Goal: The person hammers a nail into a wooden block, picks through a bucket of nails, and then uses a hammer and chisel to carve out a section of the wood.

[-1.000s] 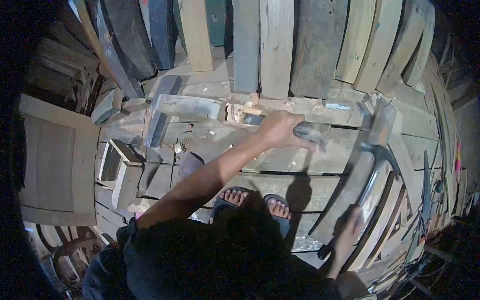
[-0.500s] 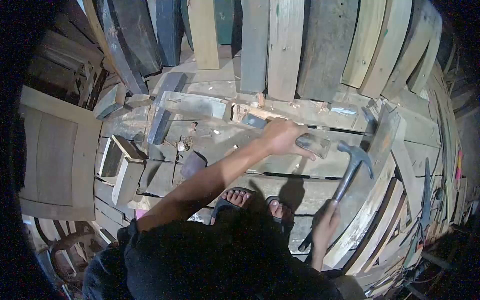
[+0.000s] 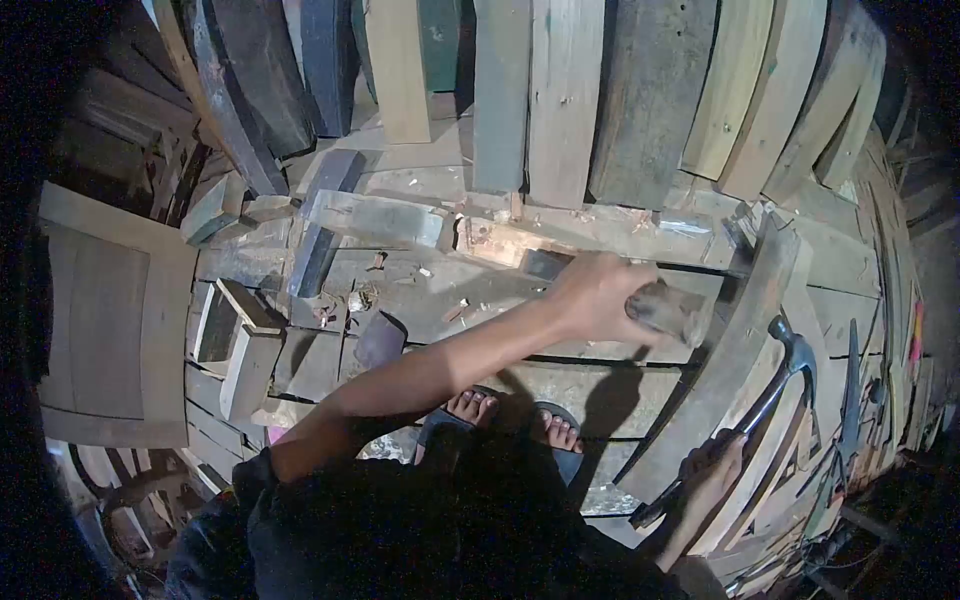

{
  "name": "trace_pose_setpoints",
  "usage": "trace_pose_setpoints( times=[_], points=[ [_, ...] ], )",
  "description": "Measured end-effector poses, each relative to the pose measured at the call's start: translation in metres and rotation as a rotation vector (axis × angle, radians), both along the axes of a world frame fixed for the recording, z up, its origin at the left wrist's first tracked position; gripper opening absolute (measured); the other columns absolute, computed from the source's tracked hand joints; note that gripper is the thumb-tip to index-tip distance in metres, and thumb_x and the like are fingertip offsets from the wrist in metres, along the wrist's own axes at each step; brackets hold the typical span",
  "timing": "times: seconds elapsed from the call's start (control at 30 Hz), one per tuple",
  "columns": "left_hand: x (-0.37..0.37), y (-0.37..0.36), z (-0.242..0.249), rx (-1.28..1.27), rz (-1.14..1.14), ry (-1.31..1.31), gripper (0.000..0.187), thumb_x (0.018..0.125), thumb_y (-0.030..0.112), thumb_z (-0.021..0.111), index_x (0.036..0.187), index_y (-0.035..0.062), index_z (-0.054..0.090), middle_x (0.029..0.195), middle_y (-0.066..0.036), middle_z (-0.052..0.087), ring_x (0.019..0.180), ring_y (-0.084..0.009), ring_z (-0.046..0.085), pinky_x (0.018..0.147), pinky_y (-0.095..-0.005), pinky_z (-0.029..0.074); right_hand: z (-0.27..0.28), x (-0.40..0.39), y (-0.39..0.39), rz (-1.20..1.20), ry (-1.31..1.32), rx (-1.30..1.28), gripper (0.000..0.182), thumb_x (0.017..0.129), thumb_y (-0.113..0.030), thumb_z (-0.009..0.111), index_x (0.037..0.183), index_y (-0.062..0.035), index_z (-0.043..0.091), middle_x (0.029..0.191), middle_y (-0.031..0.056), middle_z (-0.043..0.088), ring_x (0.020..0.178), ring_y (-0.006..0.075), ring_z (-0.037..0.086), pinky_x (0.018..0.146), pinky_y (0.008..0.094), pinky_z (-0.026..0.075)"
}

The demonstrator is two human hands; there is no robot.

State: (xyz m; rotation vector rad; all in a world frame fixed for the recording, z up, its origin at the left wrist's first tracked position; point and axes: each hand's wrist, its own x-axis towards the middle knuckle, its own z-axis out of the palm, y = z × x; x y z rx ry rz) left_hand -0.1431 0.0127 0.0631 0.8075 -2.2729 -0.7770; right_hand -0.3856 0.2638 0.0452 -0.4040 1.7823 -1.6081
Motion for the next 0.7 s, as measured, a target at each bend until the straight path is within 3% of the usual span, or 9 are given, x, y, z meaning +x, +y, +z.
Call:
trace_pose_setpoints(
  times=[0.03, 0.17, 0.33, 0.47, 0.6, 0.63, 0.7],
  points=[
    [-0.003, -0.005, 0.002, 0.002, 0.024, 0.072, 0.048, 0.072, 0.035, 0.090, 0.103, 0.0011, 0.077, 0.079, -0.022, 0.074, 0.073, -0.0398, 0.075, 0.066, -0.0446, 0.059, 0.003, 0.007, -0.003, -0.091, -0.029, 0.032, 0.039, 0.110, -0.053, 0.056, 0.098, -0.0160, 0.059, 0.063, -0.0075, 0.040, 0.044, 0.0031, 0.034, 0.040, 0.0225, 0.024],
    [0.003, -0.019, 0.004, -0.020, 0.061, 0.203, 0.026, 0.070, 0.011, 0.078, 0.092, -0.0007, 0.072, 0.078, -0.024, 0.073, 0.074, -0.0413, 0.075, 0.068, -0.0467, 0.059, 0.005, 0.012, 0.005, 0.023, -0.035, 0.052, 0.038, 0.111, -0.051, 0.055, 0.098, -0.0158, 0.057, 0.067, -0.0062, 0.043, 0.047, 0.0040, 0.037, 0.040, 0.0229, 0.026],
    [-0.006, -0.023, -0.005, -0.057, 0.122, 0.160, 0.027, 0.071, 0.014, 0.079, 0.093, -0.0002, 0.072, 0.079, -0.024, 0.072, 0.074, -0.0421, 0.074, 0.068, -0.0474, 0.059, 0.008, 0.015, 0.004, 0.000, -0.010, 0.078, 0.043, 0.110, -0.057, 0.054, 0.096, -0.0156, 0.057, 0.067, -0.0060, 0.042, 0.047, 0.0053, 0.038, 0.041, 0.0239, 0.025],
    [-0.007, -0.019, -0.010, -0.102, 0.151, 0.122, 0.026, 0.073, 0.017, 0.080, 0.093, 0.0018, 0.073, 0.079, -0.024, 0.072, 0.075, -0.0429, 0.074, 0.068, -0.0485, 0.059, 0.042, -0.013, 0.014, -0.016, -0.024, 0.079, 0.051, 0.105, -0.067, 0.055, 0.100, -0.0162, 0.062, 0.068, -0.0087, 0.043, 0.048, 0.0044, 0.038, 0.042, 0.0241, 0.027],
    [-0.008, -0.019, -0.010, -0.038, 0.159, 0.115, 0.026, 0.073, 0.018, 0.079, 0.093, 0.0030, 0.073, 0.079, -0.023, 0.072, 0.077, -0.0437, 0.073, 0.069, -0.0502, 0.058, 0.101, -0.050, 0.015, -0.190, 0.290, -0.052, 0.056, 0.109, -0.063, 0.049, 0.104, -0.0095, 0.064, 0.067, -0.0001, 0.048, 0.052, 0.0100, 0.044, 0.042, 0.0293, 0.035],
    [-0.008, -0.020, -0.012, -0.028, 0.150, 0.100, 0.026, 0.073, 0.018, 0.079, 0.093, 0.0030, 0.073, 0.080, -0.023, 0.072, 0.078, -0.0441, 0.073, 0.070, -0.0506, 0.058, 0.108, -0.066, 0.023, -0.089, 0.309, -0.149, 0.056, 0.109, -0.063, 0.050, 0.104, -0.0090, 0.064, 0.068, 0.0000, 0.049, 0.054, 0.0098, 0.045, 0.044, 0.0290, 0.036],
    [-0.008, -0.018, -0.010, -0.058, 0.167, 0.097, 0.026, 0.072, 0.018, 0.079, 0.092, 0.0028, 0.072, 0.083, -0.024, 0.073, 0.082, -0.0453, 0.072, 0.075, -0.0523, 0.058, 0.081, -0.072, 0.020, -0.214, 0.432, -0.193, 0.053, 0.109, -0.057, 0.053, 0.109, -0.0056, 0.064, 0.074, 0.0014, 0.052, 0.060, 0.0124, 0.049, 0.052, 0.0303, 0.042]
  ],
)
